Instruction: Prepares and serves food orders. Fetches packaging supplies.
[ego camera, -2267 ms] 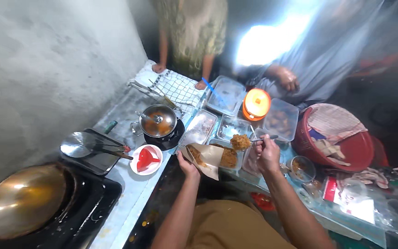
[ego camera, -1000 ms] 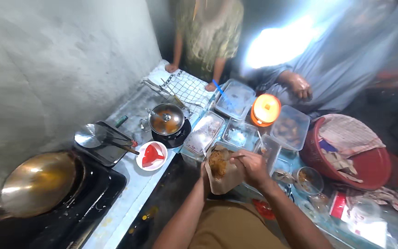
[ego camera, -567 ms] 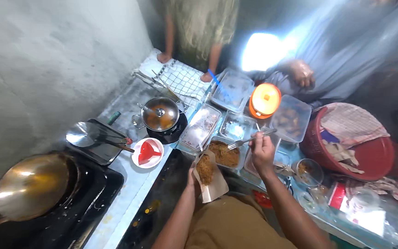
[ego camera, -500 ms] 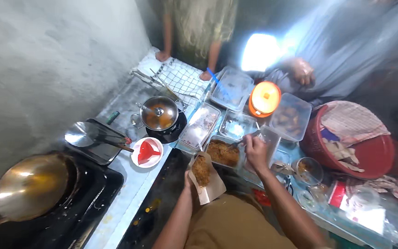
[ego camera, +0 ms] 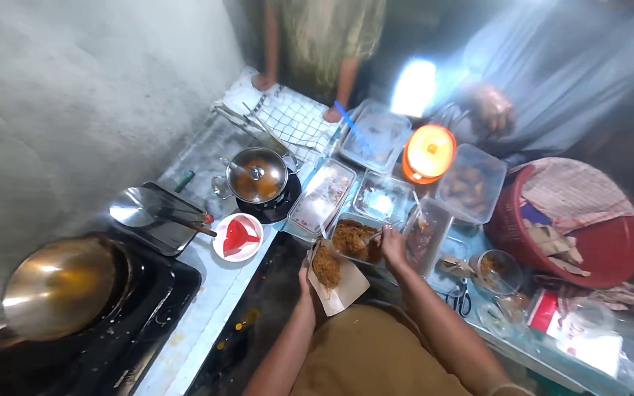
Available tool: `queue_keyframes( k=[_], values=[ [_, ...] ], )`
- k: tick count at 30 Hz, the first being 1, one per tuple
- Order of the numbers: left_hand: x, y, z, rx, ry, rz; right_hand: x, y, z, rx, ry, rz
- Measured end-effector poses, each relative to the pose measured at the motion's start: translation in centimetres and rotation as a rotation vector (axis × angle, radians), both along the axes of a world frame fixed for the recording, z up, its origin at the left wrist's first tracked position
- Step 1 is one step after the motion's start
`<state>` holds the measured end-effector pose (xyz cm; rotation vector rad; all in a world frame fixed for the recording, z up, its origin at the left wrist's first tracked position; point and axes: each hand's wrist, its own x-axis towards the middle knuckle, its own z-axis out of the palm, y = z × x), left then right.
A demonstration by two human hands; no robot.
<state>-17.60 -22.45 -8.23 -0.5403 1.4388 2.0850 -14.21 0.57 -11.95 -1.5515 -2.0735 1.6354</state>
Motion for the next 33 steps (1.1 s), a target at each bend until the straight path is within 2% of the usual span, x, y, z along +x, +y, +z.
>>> queue_keyframes(
  k=[5,7,9,12,14,16,24,27,33],
  values=[
    [-0.3,-0.2,-2.0,0.178,-0.021,0.071,0.6,0.4,1.2,-0.118,0.129,-0.192],
    [-0.3,-0.7,-2.8,0.198,0.034,0.06,0.9,0.6,1.7,-0.064,0.176,-0.231],
    [-0.3,-0.9,-3.2,0.196,0.084,0.062,1.2,0.7,2.1,0.09,0.192,-0.15],
    [-0.5,-0.8,-2.9,0.231,0.063,0.093,0.7,0.0,2.0,0.318,0.115,0.118],
    [-0.4,-1.0,-3.2,0.236,0.066,0.071,-0.1,-1.0,1.4,0.325,0.036,0.296],
    [-0.7,-1.0,-3.2,0.207,0.09,0.076,-1.0,-2.1,0.6,0.231,-0.033,0.357],
    [-1.0,-0.4,-1.8,0.209,0.089,0.101,-1.4,-2.3,-0.8,-0.049,-0.026,-0.023],
    [-1.0,-0.6,-1.8,0.097,0.142,0.073,-1.1,-2.3,-1.1,-0.154,0.025,-0.13],
    [-1.2,-0.4,-1.7,0.109,0.078,0.079,-0.4,-2.8,0.7,-0.216,0.128,-0.276]
  ],
)
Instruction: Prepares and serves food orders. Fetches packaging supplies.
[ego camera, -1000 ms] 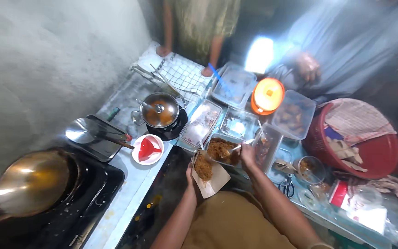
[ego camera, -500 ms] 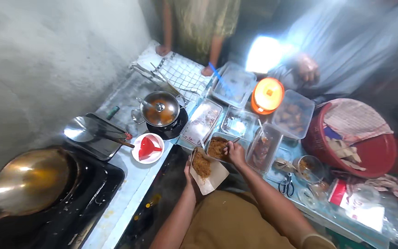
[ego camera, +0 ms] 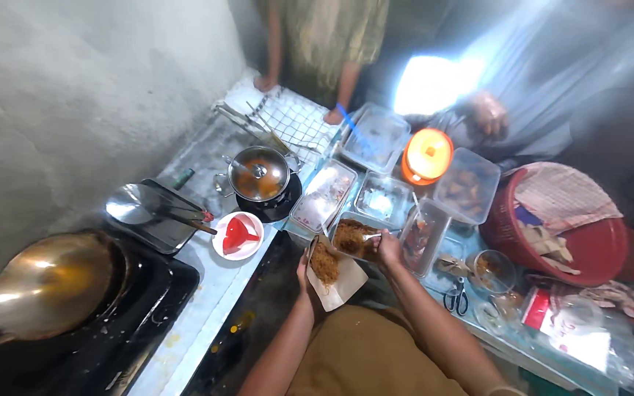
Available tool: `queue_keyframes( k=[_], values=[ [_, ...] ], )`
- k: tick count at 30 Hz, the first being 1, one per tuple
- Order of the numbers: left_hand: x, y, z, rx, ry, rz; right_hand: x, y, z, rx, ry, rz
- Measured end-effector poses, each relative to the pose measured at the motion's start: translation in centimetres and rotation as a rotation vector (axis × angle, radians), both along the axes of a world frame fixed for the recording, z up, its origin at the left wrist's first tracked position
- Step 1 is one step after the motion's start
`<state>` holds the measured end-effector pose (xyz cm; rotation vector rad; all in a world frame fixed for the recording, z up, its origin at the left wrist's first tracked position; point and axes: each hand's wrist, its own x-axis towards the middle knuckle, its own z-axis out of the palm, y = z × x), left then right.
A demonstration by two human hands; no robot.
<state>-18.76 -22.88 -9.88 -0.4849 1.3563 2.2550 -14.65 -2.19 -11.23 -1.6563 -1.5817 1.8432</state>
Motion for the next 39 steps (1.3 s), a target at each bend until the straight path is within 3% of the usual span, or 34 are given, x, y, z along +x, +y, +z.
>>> queue_keyframes(
  k=[5,13,19,22,25,27,29,32,35,39],
  values=[
    [0.3,0.1,-0.3,0.145,-0.04,0.053,0.2,0.6,2.0,0.005,0.119,-0.12],
    [-0.9,1.2,0.5,0.385,-0.048,0.002,1.3,2.0,9.1,0.012,0.338,-0.21],
    [-1.9,3.2,1.0,0.461,-0.075,-0.01,1.7,1.6,15.1,0.076,0.471,-0.156],
    [-2.0,4.2,1.5,0.39,-0.049,-0.018,1.7,0.5,17.8,0.054,0.544,-0.118],
    [-1.8,5.0,2.7,0.306,-0.024,-0.045,1.7,-0.9,19.2,0.041,0.599,-0.055],
    [-1.7,5.5,3.5,0.365,-0.062,-0.035,1.8,-1.9,18.6,0.086,0.581,0.012],
    [-1.7,5.8,3.9,0.422,-0.071,-0.005,2.0,-2.8,16.5,0.245,0.455,0.155],
    [-1.1,4.9,3.3,0.342,0.083,-0.075,3.0,-3.1,13.2,0.834,0.18,0.608],
    [-1.2,4.4,3.6,0.271,0.02,-0.059,3.2,-3.4,14.4,1.302,0.32,0.789],
    [-0.9,3.8,5.1,0.109,-0.135,-0.054,2.8,-3.3,16.6,1.369,0.476,0.93]
  ],
)
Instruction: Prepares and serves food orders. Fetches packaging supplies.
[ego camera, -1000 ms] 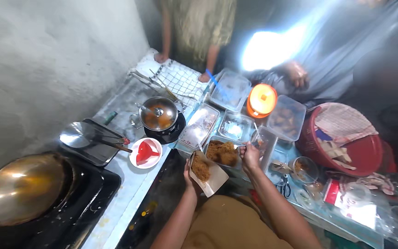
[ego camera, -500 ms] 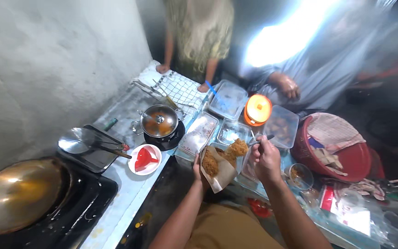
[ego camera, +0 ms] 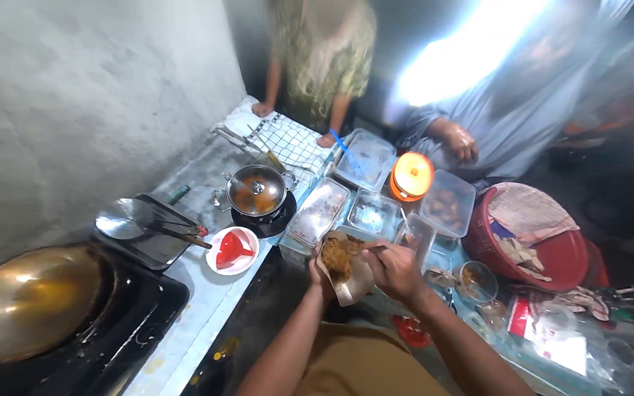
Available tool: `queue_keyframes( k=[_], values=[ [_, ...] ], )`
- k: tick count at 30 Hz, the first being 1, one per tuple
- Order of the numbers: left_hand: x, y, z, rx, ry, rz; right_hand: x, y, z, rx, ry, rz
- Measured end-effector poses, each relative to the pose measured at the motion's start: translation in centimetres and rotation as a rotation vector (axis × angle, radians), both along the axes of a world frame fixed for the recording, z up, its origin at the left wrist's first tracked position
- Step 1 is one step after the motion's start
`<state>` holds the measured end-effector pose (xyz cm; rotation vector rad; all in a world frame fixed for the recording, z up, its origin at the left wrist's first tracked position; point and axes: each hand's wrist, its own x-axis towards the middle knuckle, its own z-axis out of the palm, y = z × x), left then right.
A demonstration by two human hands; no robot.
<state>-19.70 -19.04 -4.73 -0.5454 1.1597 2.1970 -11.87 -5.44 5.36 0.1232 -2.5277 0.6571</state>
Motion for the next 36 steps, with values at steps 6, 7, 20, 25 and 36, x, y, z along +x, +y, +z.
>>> queue_keyframes(
  k=[6,7,20,25,36],
  values=[
    [-0.1,-0.3,-0.2,0.096,-0.024,-0.129,0.1,1.0,-1.6,0.057,-0.084,0.169],
    [-0.2,-0.5,-0.4,0.168,-0.02,-0.176,0.2,0.9,-1.8,0.063,-0.084,0.176],
    [-1.0,-1.6,-1.7,0.139,-0.002,-0.449,1.6,0.5,-0.2,0.051,-0.034,0.119],
    [-1.1,-1.1,-1.6,0.188,-0.015,-0.388,1.6,0.6,0.3,-0.024,0.074,0.078],
    [-2.2,-6.0,-6.3,0.131,-0.039,-0.269,4.3,3.6,-13.6,-0.023,-0.497,-0.425]
  ],
)
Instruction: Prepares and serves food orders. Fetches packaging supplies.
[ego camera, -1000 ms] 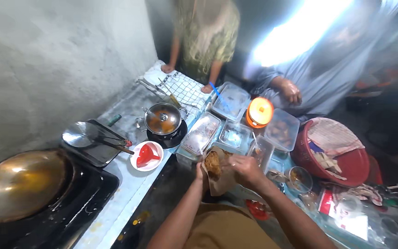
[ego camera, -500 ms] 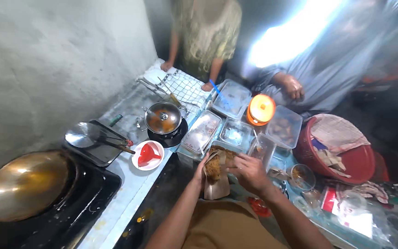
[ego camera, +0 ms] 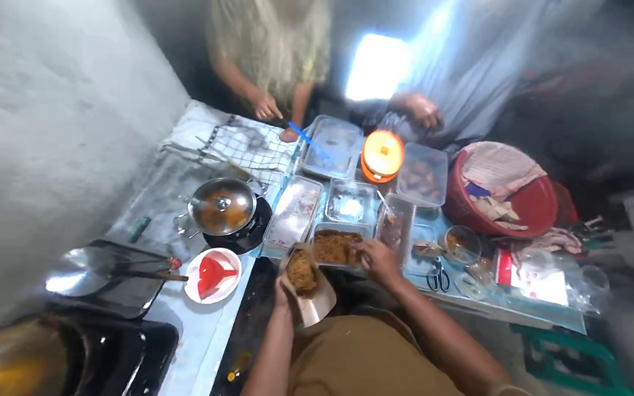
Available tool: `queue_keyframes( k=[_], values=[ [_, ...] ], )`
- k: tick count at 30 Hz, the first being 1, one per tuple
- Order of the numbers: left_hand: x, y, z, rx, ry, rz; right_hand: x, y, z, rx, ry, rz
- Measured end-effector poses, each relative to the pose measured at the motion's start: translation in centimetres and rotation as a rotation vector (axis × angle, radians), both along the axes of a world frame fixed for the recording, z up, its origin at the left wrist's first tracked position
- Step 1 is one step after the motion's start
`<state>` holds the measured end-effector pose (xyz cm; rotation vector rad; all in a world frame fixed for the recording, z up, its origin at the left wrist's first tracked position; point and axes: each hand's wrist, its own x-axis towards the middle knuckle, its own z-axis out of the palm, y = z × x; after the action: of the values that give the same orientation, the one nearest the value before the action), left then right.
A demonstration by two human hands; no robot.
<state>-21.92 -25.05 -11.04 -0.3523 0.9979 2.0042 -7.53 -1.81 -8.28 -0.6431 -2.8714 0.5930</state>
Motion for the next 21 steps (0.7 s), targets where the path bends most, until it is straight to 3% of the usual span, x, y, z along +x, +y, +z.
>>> queue_keyframes(
  k=[3,8,11,15,18,21],
  values=[
    [-1.1,-3.6,-4.1,0.105,-0.003,-0.097,1.7,-1.7,-1.3,-0.098,-0.283,-0.031],
    [-0.5,-4.1,0.1,0.158,-0.219,-0.169,7.4,-1.8,0.8,-0.072,-0.082,-0.116],
    [-0.2,-3.6,0.5,0.149,-0.222,-0.22,12.4,2.4,1.0,0.049,0.003,-0.517],
    [0.4,-0.5,3.6,0.173,-0.138,-0.243,18.1,11.2,1.8,0.074,-0.201,-0.896],
    [0.6,3.1,6.5,0.31,-0.206,-0.308,20.4,16.7,0.6,0.061,-0.324,-0.889],
    [1.0,6.0,5.3,0.529,-0.419,-0.348,21.5,20.6,-1.6,0.082,-0.516,-0.806]
  ],
)
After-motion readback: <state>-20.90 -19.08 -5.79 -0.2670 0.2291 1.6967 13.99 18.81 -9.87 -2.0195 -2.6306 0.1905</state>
